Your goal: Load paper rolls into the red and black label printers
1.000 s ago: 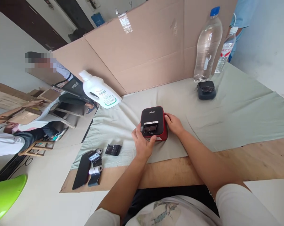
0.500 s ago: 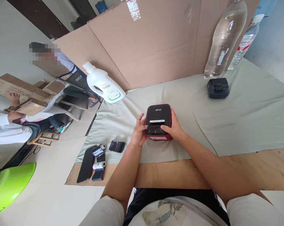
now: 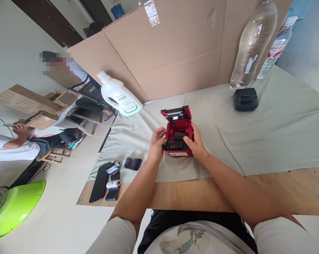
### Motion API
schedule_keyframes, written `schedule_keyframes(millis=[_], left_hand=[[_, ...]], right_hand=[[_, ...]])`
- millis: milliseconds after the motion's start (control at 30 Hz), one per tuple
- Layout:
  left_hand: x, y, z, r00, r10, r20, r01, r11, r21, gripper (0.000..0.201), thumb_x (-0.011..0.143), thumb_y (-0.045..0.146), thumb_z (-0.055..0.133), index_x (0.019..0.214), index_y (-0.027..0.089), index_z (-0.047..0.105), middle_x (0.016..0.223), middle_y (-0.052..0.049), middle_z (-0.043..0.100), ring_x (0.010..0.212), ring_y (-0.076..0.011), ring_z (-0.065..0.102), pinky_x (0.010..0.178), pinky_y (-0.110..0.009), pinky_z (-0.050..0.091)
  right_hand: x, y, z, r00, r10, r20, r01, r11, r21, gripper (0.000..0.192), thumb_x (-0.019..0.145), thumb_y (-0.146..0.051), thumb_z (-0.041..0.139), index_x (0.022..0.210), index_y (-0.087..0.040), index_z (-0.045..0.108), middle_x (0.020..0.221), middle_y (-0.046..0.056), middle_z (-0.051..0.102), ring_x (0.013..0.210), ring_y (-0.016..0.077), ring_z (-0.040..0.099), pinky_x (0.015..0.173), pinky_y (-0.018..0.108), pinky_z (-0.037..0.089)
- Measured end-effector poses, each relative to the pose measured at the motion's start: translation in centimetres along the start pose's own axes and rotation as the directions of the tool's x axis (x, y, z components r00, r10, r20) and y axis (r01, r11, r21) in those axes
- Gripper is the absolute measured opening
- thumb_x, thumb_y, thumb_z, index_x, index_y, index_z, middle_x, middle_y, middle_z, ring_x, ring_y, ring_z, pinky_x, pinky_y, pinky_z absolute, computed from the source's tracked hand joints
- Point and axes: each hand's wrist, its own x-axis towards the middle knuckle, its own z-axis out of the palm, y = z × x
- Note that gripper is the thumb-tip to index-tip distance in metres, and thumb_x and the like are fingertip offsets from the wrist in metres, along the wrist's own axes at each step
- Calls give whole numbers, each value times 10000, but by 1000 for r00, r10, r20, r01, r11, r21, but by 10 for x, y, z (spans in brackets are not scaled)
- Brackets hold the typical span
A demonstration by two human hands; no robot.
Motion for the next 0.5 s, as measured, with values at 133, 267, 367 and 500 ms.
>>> schedule_keyframes(millis=[133,267,367,500], left_hand=[[18,28,5,927,289,238,-359,867,346,311,820,195,495,1092,205,645,1203,-74,681,1176,-215,610,1063,-381,442],[41,51,31,771,-44,635,-535,495,684,326,877,184,472,1133,204,673,1186,-83,717,1163,-254,627,1104,-448,380],[48,60,51,717,-316,621,-599,177,781,330,912,268,481,1174,194,667,1220,-115,703,1208,-315,589,1109,-525,317],[47,62,58,740,-342,580,-574,128,808,334,904,350,526,1124,159,689,1222,-140,692,1212,-329,573,1079,-490,334]], right_hand=[[2,4,2,995,6,-103,7,992,128,813,925,-726,328,1551,-211,256,1605,128,336,1482,272,325,1232,475,275],[4,10,4,988,6,-153,29,974,224,746,924,-719,360,1491,-235,362,1551,124,422,1428,277,410,1216,494,312],[6,13,3,984,1,-177,43,969,245,717,915,-715,401,1452,-242,418,1518,122,462,1402,279,443,1212,497,325],[6,16,1,983,10,-182,27,980,199,698,908,-722,413,1415,-244,466,1481,119,504,1378,285,468,1201,519,338]])
